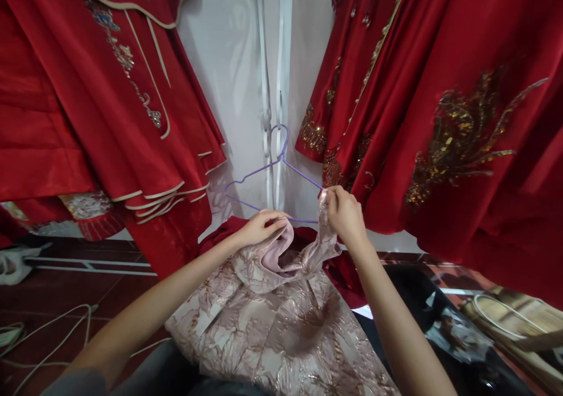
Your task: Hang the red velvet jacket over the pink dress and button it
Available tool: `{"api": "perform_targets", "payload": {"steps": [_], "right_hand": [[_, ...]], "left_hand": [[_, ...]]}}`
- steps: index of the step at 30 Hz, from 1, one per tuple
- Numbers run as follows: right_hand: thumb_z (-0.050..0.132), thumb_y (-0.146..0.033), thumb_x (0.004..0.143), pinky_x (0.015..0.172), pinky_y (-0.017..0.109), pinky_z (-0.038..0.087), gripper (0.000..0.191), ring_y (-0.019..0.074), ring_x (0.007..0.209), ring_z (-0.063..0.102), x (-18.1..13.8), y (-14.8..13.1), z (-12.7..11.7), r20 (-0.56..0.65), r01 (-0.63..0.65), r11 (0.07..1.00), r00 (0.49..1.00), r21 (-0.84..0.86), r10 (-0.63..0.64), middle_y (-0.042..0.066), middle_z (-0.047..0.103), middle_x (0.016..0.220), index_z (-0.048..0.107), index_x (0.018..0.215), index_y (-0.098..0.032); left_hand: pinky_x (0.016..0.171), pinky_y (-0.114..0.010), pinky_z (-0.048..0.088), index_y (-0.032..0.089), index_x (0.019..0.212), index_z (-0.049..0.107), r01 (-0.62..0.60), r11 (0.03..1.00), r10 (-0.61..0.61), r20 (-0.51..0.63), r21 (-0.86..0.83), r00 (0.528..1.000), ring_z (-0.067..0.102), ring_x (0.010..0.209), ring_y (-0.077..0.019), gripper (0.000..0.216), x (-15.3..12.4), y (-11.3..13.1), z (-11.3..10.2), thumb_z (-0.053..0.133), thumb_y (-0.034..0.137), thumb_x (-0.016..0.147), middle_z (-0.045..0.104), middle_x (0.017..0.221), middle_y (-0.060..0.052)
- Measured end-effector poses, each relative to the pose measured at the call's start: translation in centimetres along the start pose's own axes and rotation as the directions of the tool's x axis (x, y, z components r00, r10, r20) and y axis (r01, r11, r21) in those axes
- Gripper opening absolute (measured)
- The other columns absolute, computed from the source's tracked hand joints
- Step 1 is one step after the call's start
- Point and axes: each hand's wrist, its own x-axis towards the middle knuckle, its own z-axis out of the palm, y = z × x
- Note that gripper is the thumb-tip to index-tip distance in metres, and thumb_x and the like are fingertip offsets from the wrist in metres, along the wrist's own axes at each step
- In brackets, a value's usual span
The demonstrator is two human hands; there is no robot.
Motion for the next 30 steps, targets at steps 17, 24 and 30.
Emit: {"api": "perform_targets", "payload": {"steps": [17, 24, 30], "right_hand": [[0.04, -0.051, 0.091, 0.068, 0.028, 0.04, 0.038, 0.0205, 0.075, 0.06, 1.7, 2.5, 0.4, -0.019, 0.047, 0.995, 0.999, 0.087, -0.045, 0.005, 0.067, 0.078, 0.06, 0.078, -0.021], [0.038, -0.052, 0.091, 0.067, 0.029, 0.04, 0.041, 0.0216, 0.074, 0.06, 1.7, 2.7, 0.3, -0.025, 0.055, 0.997, 0.998, 0.059, -0.054, 0.006, 0.067, 0.078, 0.06, 0.078, -0.02], [0.037, -0.053, 0.09, 0.067, 0.029, 0.04, 0.042, 0.0219, 0.074, 0.06, 1.8, 2.7, 0.2, -0.019, 0.062, 0.997, 0.998, 0.054, -0.061, 0.007, 0.067, 0.078, 0.06, 0.078, -0.02]], "left_hand": [[0.067, -0.028, 0.048, 0.013, 0.086, 0.068, 0.45, 0.883, -0.424, -0.637, -0.133, 0.644, 0.062, 0.069, -0.0183, 0.041, -8.6, -10.1, -11.1, 0.062, 0.051, 0.072, 0.071, 0.08, -0.008], [0.074, -0.032, 0.05, 0.014, 0.084, 0.067, 0.435, 0.876, -0.462, -0.626, -0.21, 0.628, 0.064, 0.078, -0.0215, 0.043, -8.0, -11.0, -10.6, 0.062, 0.054, 0.07, 0.072, 0.085, -0.01], [0.076, -0.033, 0.05, 0.014, 0.081, 0.067, 0.421, 0.872, -0.477, -0.629, -0.251, 0.614, 0.065, 0.081, -0.0221, 0.042, -8.1, -10.4, -10.6, 0.065, 0.054, 0.068, 0.072, 0.084, -0.01]]}}
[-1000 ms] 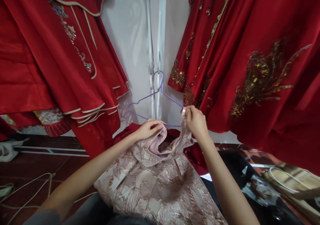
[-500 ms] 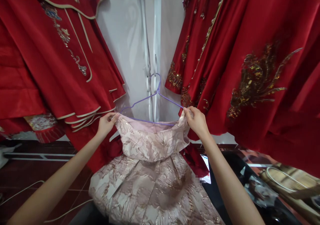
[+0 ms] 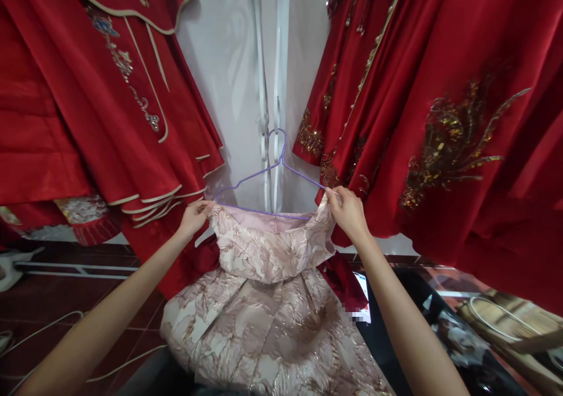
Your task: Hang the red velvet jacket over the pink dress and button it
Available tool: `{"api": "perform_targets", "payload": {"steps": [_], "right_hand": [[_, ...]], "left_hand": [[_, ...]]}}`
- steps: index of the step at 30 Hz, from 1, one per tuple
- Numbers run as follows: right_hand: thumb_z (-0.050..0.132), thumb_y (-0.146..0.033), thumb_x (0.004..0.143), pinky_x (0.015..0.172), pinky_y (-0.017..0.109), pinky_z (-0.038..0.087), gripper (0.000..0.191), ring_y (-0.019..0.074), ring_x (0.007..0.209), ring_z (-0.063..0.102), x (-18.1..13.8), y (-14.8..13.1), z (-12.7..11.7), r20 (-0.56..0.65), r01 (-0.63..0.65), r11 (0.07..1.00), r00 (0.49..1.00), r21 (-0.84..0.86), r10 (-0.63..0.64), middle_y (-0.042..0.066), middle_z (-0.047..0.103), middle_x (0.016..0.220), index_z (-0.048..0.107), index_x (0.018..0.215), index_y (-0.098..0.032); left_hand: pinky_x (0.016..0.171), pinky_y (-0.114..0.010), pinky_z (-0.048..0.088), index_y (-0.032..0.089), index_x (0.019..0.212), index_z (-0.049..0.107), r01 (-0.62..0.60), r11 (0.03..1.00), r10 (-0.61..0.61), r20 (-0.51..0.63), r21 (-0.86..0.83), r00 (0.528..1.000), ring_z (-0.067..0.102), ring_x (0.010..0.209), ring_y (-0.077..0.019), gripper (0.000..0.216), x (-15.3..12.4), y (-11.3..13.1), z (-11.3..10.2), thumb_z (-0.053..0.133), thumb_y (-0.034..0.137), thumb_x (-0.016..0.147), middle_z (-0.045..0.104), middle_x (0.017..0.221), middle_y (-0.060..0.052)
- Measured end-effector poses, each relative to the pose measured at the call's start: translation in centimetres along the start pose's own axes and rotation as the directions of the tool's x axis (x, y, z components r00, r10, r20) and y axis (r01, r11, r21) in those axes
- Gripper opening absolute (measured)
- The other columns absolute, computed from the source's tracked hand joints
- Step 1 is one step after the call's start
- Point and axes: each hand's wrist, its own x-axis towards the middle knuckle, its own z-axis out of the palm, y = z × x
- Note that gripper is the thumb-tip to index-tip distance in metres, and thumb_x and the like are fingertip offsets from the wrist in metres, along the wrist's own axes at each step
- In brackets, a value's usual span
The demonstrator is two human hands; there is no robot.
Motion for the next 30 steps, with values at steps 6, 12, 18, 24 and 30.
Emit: {"api": "perform_targets", "payload": {"steps": [6, 12, 18, 24, 30], "right_hand": [[0.04, -0.051, 0.089, 0.068, 0.03, 0.04, 0.039, 0.0215, 0.075, 0.06, 0.0, 0.1, -0.1, -0.017, 0.005, 1.0, 1.0, -0.017, -0.006, 0.006, 0.067, 0.078, 0.06, 0.078, -0.02], [0.036, -0.047, 0.092, 0.072, 0.033, 0.039, 0.037, 0.0232, 0.079, 0.059, 0.6, 0.2, 0.0, 0.02, 0.045, 0.994, 0.999, -0.099, -0.044, 0.007, 0.065, 0.08, 0.058, 0.079, -0.021], [0.026, -0.042, 0.095, 0.074, 0.04, 0.037, 0.039, 0.0295, 0.084, 0.055, 1.8, -1.7, 1.3, 0.004, 0.127, 0.929, 0.991, -0.346, -0.134, 0.015, 0.063, 0.088, 0.055, 0.089, -0.018], [0.031, -0.046, 0.094, 0.074, 0.039, 0.039, 0.037, 0.0298, 0.084, 0.057, 1.3, -0.5, 2.0, 0.063, 0.114, 0.952, 0.993, -0.283, -0.1, 0.015, 0.066, 0.089, 0.055, 0.098, -0.017], [0.033, -0.049, 0.094, 0.078, 0.04, 0.039, 0.038, 0.0297, 0.089, 0.058, 1.7, 0.8, 2.6, 0.072, 0.082, 0.975, 0.995, -0.204, -0.068, 0.013, 0.067, 0.093, 0.056, 0.098, -0.019]], "left_hand": [[0.081, -0.032, 0.049, 0.014, 0.087, 0.068, -0.051, 0.999, 0.051, -0.008, -0.012, 0.999, 0.065, 0.086, -0.0215, 0.041, 0.2, 1.0, 0.1, 0.061, 0.052, 0.073, 0.072, 0.091, -0.009], [0.081, -0.03, 0.049, 0.014, 0.091, 0.07, -0.227, 0.973, 0.219, 0.135, 0.045, 0.966, 0.064, 0.086, -0.0208, 0.038, 2.1, 5.7, 2.2, 0.057, 0.048, 0.079, 0.072, 0.095, -0.009], [0.082, -0.029, 0.048, 0.019, 0.093, 0.072, -0.405, 0.898, 0.319, 0.379, 0.174, 0.869, 0.065, 0.088, -0.0213, 0.032, 2.8, 9.7, 3.8, 0.057, 0.044, 0.081, 0.073, 0.096, -0.004], [0.068, -0.031, 0.051, 0.015, 0.084, 0.068, 0.01, 0.995, -0.036, 0.269, 0.098, 0.963, 0.066, 0.069, -0.0203, 0.044, 3.6, 5.3, 2.0, 0.052, 0.056, 0.08, 0.072, 0.078, -0.009], [0.056, -0.03, 0.05, 0.015, 0.075, 0.067, 0.09, 0.988, -0.128, 0.334, 0.127, 0.934, 0.063, 0.056, -0.0194, 0.04, 0.9, -0.7, 1.2, 0.07, 0.052, 0.058, 0.07, 0.067, -0.009]]}}
